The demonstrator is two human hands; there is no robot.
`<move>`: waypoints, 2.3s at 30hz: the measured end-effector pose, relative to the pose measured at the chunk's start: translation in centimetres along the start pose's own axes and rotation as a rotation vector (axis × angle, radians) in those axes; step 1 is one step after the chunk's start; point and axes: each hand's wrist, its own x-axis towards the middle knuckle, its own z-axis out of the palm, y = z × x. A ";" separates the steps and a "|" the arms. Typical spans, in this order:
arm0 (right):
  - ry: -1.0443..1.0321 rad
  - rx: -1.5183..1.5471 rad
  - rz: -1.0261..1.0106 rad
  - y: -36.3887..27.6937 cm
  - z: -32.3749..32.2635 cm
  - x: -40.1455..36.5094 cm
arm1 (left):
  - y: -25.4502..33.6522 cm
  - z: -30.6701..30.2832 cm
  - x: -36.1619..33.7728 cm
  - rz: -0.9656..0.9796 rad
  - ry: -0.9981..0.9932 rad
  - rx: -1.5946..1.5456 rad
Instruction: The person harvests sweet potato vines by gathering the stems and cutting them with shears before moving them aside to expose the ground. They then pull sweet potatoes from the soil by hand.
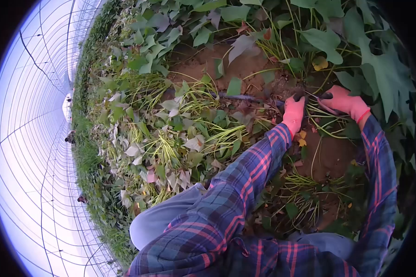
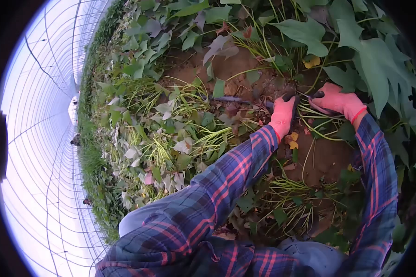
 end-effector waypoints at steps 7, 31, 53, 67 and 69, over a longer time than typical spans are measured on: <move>0.108 -0.043 0.016 -0.6 1.5 0.0 | -1.1 0.1 0.7 -0.025 0.055 -0.081; 0.330 0.082 -0.199 8.3 5.0 -0.8 | 26.0 -20.4 -12.7 1.038 0.193 0.048; 0.436 0.129 0.183 -2.0 3.7 -3.3 | 15.0 -1.9 1.4 0.568 -0.630 1.965; 0.597 -0.240 -0.143 -1.3 4.5 -2.0 | 14.5 4.4 4.6 0.674 -0.750 2.252; 0.556 -0.336 -0.204 -1.7 4.2 -2.5 | 14.1 3.9 4.5 0.719 -0.683 2.210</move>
